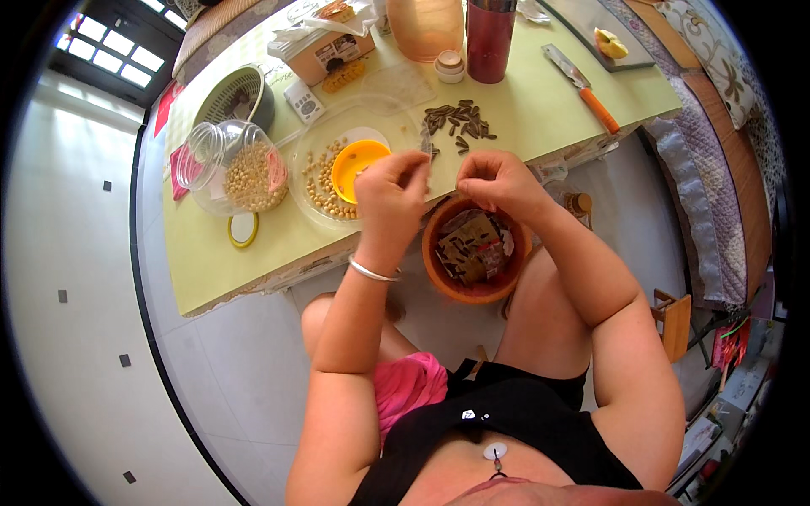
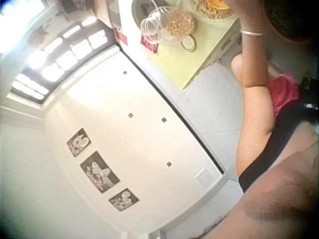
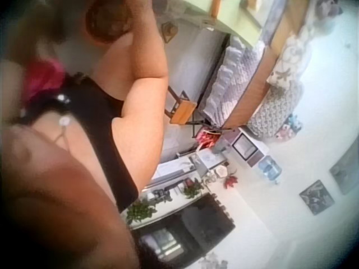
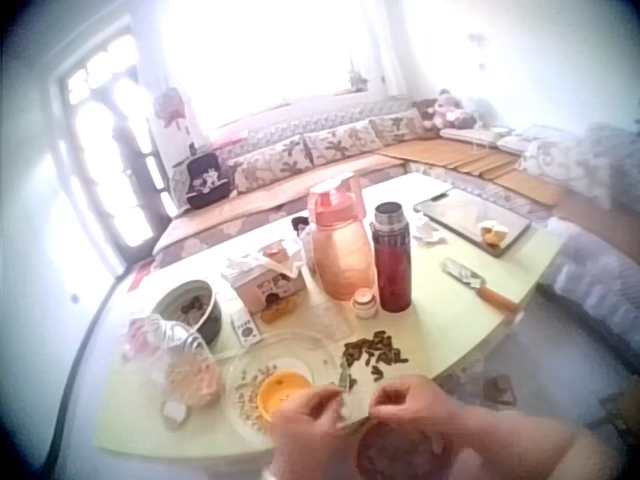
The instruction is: The person sits on the floor and shells legumes by hand, separating the kernels from the pods. The kernels are placed into a yellow bowl, while the empty pods are discarded into a small clay pot held in the lap.
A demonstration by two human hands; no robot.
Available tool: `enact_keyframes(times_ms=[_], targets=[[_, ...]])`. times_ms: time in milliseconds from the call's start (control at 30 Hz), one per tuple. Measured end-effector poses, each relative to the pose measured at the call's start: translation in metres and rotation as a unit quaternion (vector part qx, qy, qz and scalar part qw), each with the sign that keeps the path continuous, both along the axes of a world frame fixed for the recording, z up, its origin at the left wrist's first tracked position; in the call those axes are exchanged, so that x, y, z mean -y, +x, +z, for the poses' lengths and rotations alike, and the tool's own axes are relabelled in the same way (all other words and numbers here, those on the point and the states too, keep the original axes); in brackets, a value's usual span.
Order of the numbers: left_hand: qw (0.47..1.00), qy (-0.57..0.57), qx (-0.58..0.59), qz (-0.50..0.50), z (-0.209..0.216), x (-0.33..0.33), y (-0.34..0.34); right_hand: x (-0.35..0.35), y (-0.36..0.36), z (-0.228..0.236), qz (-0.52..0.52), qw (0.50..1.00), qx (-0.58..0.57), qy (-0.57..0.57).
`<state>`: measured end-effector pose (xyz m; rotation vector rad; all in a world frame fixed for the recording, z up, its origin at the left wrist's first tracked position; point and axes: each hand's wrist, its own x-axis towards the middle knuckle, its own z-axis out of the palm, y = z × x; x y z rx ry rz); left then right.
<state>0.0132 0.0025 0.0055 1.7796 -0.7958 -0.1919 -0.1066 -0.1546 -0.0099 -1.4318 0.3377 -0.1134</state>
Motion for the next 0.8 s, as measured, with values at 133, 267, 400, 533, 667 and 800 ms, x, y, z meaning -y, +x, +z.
enact_keyframes(times_ms=[133,267,400,533,667,800], targets=[[0.963,0.053,0.250,0.083,0.018,-0.014,0.027,0.013,-0.006,-0.007,0.136,0.976,-0.009,-0.169],[0.949,0.183,0.240,0.091,0.023,-0.030,0.042,0.015,-0.006,-0.005,0.262,0.923,-0.057,-0.276],[0.934,0.262,0.236,0.052,0.025,-0.032,0.040,0.024,-0.007,-0.002,0.309,0.903,-0.062,-0.294],[0.946,0.209,0.245,0.043,0.024,-0.031,0.031,0.025,-0.004,0.002,0.176,0.955,0.025,-0.236],[0.963,0.161,0.171,-0.130,0.031,-0.023,0.010,0.026,0.006,-0.004,-0.074,0.945,0.008,-0.319],[0.951,0.193,0.117,-0.212,0.027,-0.013,-0.009,0.025,0.021,-0.024,-0.130,0.901,0.078,-0.406]])
